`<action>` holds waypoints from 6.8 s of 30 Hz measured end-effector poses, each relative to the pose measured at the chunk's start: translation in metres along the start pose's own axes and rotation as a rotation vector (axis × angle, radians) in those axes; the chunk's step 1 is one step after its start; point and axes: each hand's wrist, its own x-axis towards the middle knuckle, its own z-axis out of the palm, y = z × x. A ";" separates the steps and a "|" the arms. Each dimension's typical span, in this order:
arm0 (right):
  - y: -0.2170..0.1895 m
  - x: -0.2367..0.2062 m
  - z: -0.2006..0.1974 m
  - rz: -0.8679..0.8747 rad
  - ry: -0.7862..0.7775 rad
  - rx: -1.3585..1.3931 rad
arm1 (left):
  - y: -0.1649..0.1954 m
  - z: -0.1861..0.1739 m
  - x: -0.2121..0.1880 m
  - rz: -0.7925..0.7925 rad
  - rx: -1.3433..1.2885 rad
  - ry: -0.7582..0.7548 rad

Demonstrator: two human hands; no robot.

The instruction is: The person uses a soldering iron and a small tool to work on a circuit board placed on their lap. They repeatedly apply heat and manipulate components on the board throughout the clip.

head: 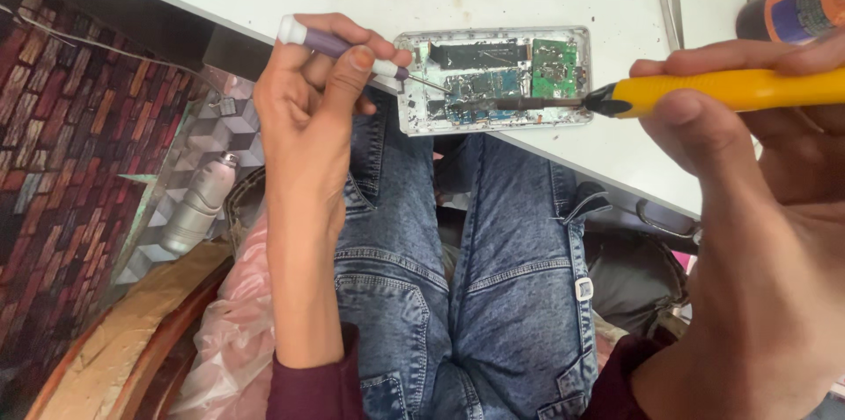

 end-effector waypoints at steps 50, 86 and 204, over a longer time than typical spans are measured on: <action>-0.003 0.008 0.008 0.022 0.143 -0.153 | -0.001 0.000 0.001 -0.085 -0.062 0.033; 0.013 -0.005 -0.010 -0.078 0.016 -0.048 | 0.000 0.001 0.001 -0.087 -0.070 0.033; 0.040 0.021 -0.001 0.185 0.294 0.296 | -0.024 0.028 -0.006 -0.130 -0.038 0.184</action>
